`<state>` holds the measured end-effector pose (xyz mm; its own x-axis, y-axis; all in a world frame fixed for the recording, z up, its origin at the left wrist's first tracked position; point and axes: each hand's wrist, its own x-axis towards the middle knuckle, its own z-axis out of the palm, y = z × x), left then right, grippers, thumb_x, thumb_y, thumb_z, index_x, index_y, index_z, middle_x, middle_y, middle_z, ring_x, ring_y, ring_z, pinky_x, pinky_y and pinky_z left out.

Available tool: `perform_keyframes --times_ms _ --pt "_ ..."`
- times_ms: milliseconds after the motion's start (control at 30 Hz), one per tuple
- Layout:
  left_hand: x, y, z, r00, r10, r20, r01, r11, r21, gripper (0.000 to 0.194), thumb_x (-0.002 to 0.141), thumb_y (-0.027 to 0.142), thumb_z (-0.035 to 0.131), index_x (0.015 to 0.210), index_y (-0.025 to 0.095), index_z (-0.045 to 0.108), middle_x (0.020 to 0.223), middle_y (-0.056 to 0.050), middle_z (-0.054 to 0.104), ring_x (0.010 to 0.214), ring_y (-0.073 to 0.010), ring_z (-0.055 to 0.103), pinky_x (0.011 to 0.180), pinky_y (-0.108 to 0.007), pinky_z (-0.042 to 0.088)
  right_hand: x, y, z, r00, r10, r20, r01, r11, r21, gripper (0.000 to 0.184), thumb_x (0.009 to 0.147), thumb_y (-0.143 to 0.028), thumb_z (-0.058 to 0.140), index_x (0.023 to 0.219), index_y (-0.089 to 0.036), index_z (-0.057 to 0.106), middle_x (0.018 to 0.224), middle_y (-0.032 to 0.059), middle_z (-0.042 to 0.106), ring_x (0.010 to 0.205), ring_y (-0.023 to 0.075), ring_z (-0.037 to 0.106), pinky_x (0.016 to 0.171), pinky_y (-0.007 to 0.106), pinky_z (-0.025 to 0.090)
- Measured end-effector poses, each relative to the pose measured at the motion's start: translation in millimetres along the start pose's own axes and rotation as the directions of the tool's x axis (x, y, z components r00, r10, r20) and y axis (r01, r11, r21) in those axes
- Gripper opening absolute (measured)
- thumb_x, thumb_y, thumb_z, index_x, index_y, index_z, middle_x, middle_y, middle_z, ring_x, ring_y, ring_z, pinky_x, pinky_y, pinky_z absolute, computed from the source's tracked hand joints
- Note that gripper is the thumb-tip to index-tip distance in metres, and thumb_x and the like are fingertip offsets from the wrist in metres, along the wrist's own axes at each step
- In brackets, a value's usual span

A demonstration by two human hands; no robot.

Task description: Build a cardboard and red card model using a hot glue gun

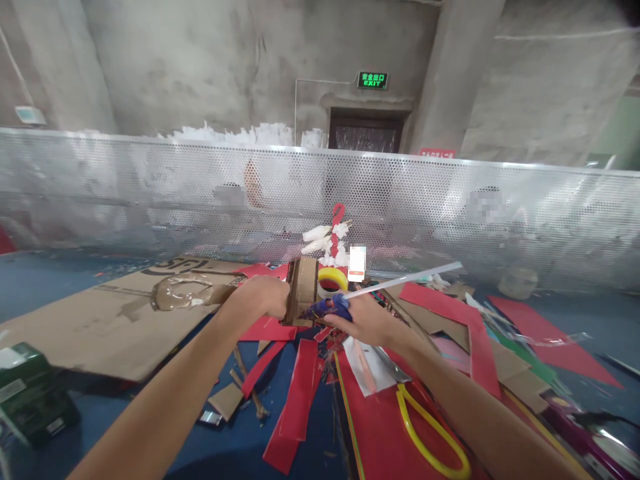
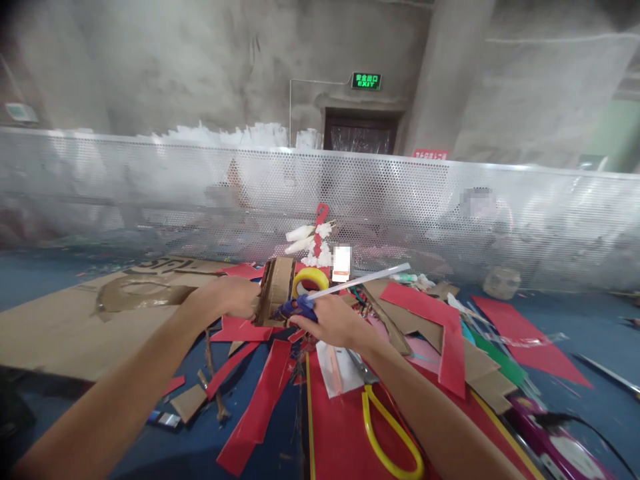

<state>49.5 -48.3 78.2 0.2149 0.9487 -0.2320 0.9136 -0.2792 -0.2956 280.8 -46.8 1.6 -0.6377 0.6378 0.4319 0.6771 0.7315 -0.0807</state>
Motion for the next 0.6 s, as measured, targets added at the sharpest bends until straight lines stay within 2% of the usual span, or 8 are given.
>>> perform_keyframes --times_ms 133,267,333,467,600 --pt "8 -9 6.5 0.999 -0.046 -0.02 0.046 0.999 -0.021 0.047 0.069 0.028 0.069 0.114 0.02 0.075 0.112 -0.019 0.077 0.099 -0.0363 0.073 0.081 -0.04 0.058 0 -2 -2 0.999 0.012 0.043 -0.013 1.0 0.009 0.043 0.101 -0.056 0.049 0.084 -0.018 0.063 0.081 0.0077 0.068 0.075 0.0213 0.06 0.073 0.032 0.042" --pt "13 -13 10.4 0.999 -0.031 -0.014 0.03 0.999 -0.028 0.044 0.067 0.03 0.069 0.109 0.019 0.076 0.105 -0.019 0.078 0.094 -0.0361 0.074 0.079 -0.041 0.058 -2 -3 -6 1.0 -0.004 0.019 0.001 0.987 0.161 0.037 0.101 -0.051 0.05 0.099 -0.019 0.067 0.107 0.0093 0.071 0.094 0.0229 0.064 0.082 0.031 0.045" --pt "13 -13 10.2 1.0 -0.023 -0.02 0.022 0.999 -0.039 0.043 0.066 0.029 0.068 0.107 0.019 0.076 0.105 -0.019 0.078 0.092 -0.0361 0.074 0.077 -0.04 0.058 -3 -4 -7 1.0 -0.001 0.009 0.0 0.983 0.182 0.037 0.101 -0.051 0.05 0.106 -0.019 0.067 0.114 0.0103 0.071 0.101 0.0245 0.064 0.085 0.032 0.046" --pt "10 -11 7.9 0.999 -0.022 -0.028 0.021 0.999 -0.039 0.041 0.065 0.028 0.068 0.104 0.019 0.076 0.104 -0.018 0.079 0.091 -0.0353 0.074 0.075 -0.038 0.057 -3 -7 -5 1.0 0.018 0.021 -0.02 0.992 0.121 0.04 0.1 -0.053 0.051 0.108 -0.017 0.066 0.106 0.0118 0.071 0.091 0.0247 0.065 0.082 0.033 0.046" --pt "6 -8 5.7 0.999 -0.015 -0.032 0.014 0.999 -0.043 0.043 0.064 0.028 0.069 0.106 0.021 0.076 0.103 -0.017 0.079 0.092 -0.035 0.074 0.074 -0.037 0.057 -3 -11 -2 1.0 0.008 0.01 -0.009 0.998 0.059 0.041 0.1 -0.054 0.05 0.1 -0.017 0.066 0.101 0.012 0.07 0.085 0.0229 0.064 0.076 0.032 0.045"
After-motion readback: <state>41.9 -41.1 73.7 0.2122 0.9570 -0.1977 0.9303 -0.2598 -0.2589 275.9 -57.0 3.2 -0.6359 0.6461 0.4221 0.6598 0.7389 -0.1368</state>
